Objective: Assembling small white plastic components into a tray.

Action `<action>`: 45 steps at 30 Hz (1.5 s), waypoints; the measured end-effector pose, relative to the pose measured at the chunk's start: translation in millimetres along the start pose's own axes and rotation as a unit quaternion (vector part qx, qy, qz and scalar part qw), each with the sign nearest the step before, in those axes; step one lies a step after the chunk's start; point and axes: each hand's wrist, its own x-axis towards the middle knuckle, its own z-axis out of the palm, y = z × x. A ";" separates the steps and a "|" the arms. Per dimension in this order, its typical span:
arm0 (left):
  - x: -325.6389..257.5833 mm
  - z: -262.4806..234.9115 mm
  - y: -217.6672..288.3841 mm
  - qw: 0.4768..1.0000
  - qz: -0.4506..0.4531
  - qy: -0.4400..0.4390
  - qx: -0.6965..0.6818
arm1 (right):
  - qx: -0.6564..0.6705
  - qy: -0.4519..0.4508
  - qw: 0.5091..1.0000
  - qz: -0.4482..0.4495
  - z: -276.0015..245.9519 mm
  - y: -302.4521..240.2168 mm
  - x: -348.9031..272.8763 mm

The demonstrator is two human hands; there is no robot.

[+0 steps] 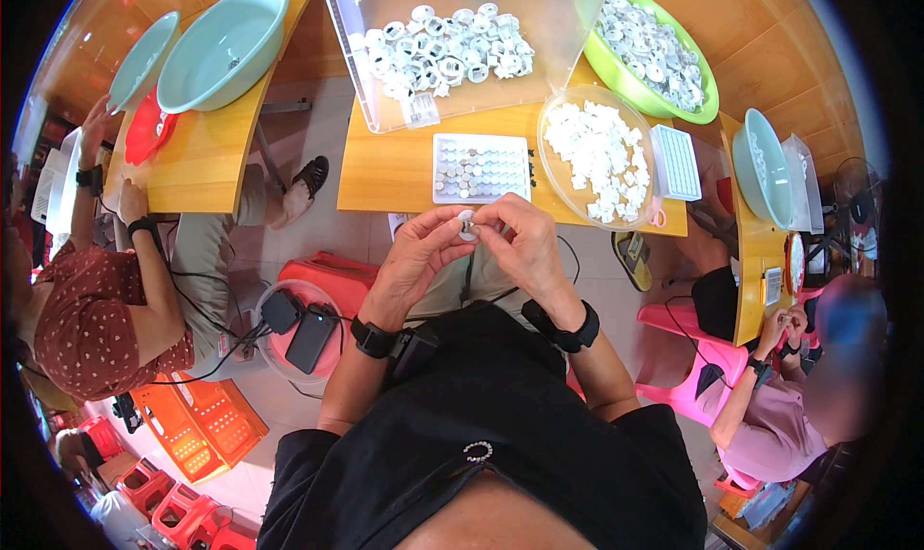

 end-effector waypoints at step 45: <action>-0.9 -5.9 6.7 1.000 0.004 0.025 -0.012 | -0.216 0.071 0.969 -0.096 16.3 64.7 65.6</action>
